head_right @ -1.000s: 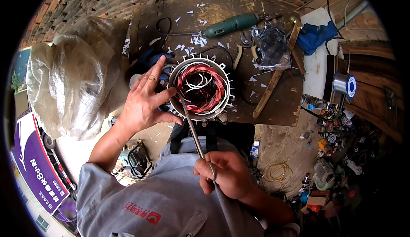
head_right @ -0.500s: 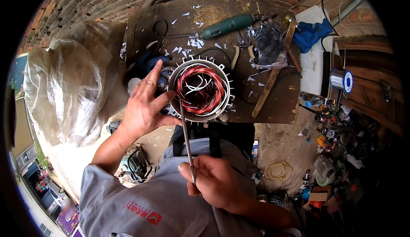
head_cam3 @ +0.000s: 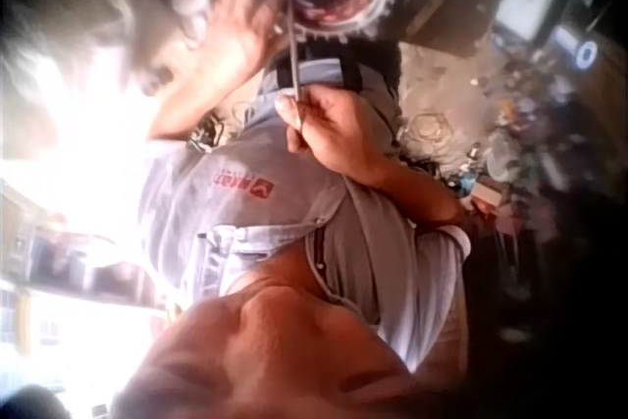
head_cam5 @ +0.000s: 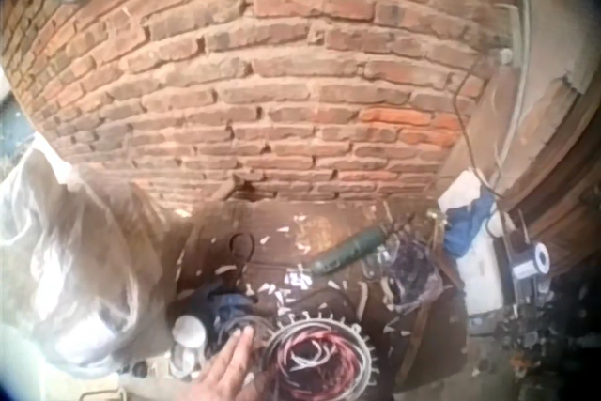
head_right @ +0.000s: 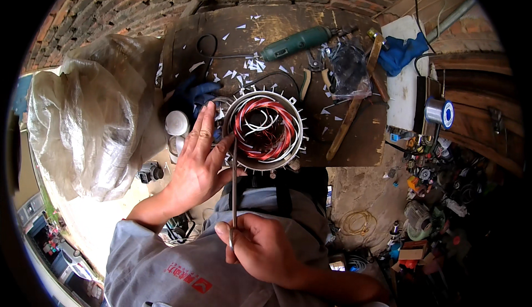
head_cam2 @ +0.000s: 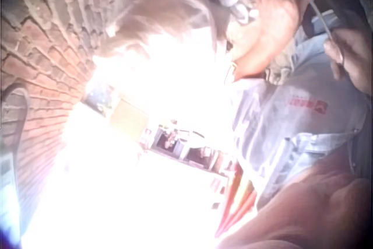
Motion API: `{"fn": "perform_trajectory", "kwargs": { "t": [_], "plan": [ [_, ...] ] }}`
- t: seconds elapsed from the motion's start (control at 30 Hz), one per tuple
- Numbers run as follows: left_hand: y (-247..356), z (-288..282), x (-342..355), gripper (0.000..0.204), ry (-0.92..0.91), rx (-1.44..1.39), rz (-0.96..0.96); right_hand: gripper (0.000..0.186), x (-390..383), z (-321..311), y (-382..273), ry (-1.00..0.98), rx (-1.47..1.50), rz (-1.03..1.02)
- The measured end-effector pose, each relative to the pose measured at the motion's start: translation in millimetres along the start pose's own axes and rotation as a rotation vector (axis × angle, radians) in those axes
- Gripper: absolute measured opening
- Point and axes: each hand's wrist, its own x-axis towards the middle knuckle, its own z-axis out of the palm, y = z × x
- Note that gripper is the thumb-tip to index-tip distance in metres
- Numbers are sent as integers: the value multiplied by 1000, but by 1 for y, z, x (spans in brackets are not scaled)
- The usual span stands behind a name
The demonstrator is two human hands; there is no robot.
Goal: The person uses long metal tweezers to adjust and arrange red and white wires inside a circular motor stator. They carefully manipulate the wire ends within the stator slots, occasionally using their fingers to hold the assembly steady.
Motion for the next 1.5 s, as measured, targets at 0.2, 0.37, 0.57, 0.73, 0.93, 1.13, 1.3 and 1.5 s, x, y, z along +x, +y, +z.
{"fn": "perform_trajectory", "kwargs": {
  "t": [0.2,0.37,0.57,0.73,0.93,1.13,1.3,1.5],
  "plan": [
    [-1,1,1,66,37,-65,-10,29,9,6,-1,42,107,23],
    [-3,0,2,65,50,-86,-7,27,10,2,0,5,1,-80],
    [-7,3,-5,74,211,-112,30,21,1,1,8,-58,-143,-203],
    [-11,-36,-20,98,42,167,-256,18,16,1,8,-151,90,-135],
    [-15,-53,-13,91,16,143,-230,14,0,-16,21,-284,-76,-222],
    [-20,-51,7,79,-15,-144,-102,17,-16,-35,23,-261,117,-141],
    [-19,-44,36,71,-87,55,125,41,-7,-45,31,-257,326,-86],
    [-26,-41,49,72,-99,181,230,39,2,-35,36,-236,413,-123]
  ]
}}
